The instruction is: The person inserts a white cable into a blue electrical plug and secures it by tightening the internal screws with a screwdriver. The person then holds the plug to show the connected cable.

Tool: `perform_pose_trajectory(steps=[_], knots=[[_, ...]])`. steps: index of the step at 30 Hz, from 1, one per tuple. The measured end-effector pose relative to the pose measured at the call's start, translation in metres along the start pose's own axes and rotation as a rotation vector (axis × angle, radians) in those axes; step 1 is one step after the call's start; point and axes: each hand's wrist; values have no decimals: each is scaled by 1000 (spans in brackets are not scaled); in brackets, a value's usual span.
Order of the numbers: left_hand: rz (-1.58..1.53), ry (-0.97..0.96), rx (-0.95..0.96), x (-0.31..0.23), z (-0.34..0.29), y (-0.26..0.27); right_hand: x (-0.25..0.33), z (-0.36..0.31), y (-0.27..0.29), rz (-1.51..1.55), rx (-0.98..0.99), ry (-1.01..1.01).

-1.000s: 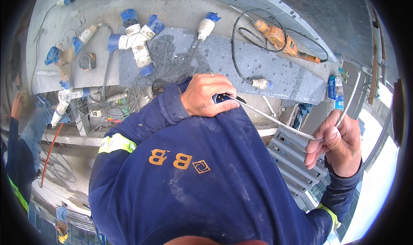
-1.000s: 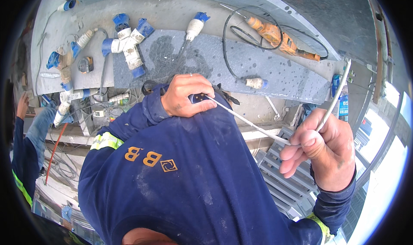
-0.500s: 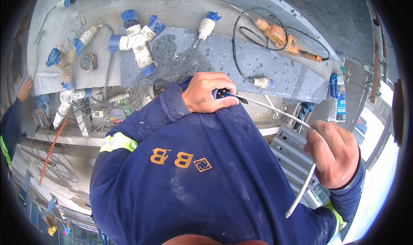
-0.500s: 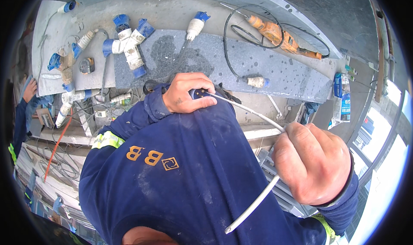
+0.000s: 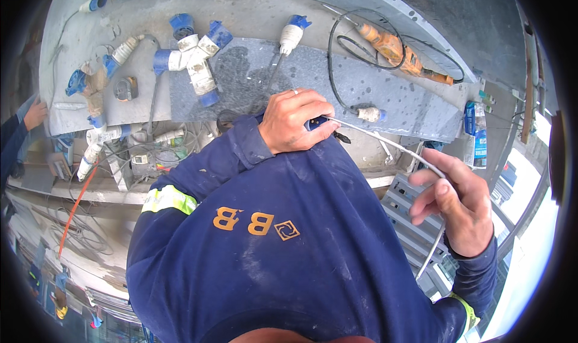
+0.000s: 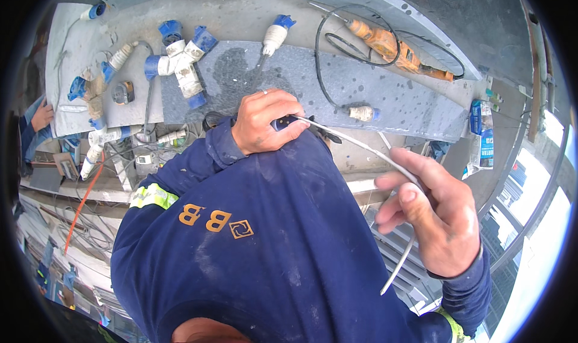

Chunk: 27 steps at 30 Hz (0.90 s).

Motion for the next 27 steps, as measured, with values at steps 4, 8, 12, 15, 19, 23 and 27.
perform_pose_trajectory(steps=[4, 8, 12, 15, 19, 23, 27], knots=[[-108, 76, 122, 15, -2, 13, -14, 18, -11, -161, 73, -97], [-131, 61, 215, 47, -17, 22, -41, 35, -38, -400, 31, 518], [-87, -45, 246, 70, -17, 28, -42, 35, -58, -425, 2, 567], [-29, -11, 330, 83, -16, 28, -48, 42, -63, -419, 13, 548], [-132, -22, 250, 96, -13, 23, -38, 43, -64, -408, -5, 525], [-244, 12, 155, 93, -12, 23, -16, 23, -57, -492, 7, 535], [-310, 12, 95, 82, -9, 20, -16, 12, -53, -497, -51, 640]])
Point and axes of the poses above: each hand's wrist, its own z-axis towards the middle knuckle, its own y-axis out of the back of the hand, x = y × z, and after that the axes turned 10 degrees about -x, right-handed
